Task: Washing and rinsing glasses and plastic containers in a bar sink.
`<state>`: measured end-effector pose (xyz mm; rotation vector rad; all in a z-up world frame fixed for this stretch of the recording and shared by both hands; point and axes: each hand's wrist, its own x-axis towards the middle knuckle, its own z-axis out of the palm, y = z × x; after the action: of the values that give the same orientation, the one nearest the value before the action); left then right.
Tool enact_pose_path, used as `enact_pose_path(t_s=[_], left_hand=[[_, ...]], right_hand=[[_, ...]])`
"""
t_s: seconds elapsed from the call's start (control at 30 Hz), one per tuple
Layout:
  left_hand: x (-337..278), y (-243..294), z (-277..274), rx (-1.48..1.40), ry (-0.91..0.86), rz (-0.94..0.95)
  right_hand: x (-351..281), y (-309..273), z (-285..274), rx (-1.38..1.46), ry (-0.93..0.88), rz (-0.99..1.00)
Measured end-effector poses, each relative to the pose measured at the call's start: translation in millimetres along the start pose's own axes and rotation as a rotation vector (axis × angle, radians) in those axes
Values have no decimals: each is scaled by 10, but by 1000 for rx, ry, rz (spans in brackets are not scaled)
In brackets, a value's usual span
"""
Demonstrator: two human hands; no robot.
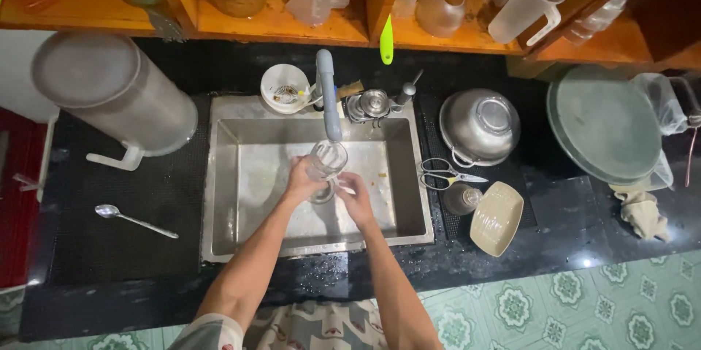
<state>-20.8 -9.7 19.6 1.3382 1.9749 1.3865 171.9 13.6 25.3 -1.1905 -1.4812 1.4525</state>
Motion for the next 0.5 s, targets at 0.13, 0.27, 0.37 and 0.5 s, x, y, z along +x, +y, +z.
enact_pose_path(t_s=[0.13,0.27,0.37,0.5], left_hand=[[-42,-208,215,-156,-430,-481],[-115,5,318,-595,-520,-320],[-211,-21,370,-593,-496,-347],[-316,-323,519,-591,-484,-301]], right_hand=[[54,-363,149,-136,-180,-125],[155,-381,236,-9,-69,-128],[200,-245,315,141,22,-33],[288,-194,402,20,92,-183]])
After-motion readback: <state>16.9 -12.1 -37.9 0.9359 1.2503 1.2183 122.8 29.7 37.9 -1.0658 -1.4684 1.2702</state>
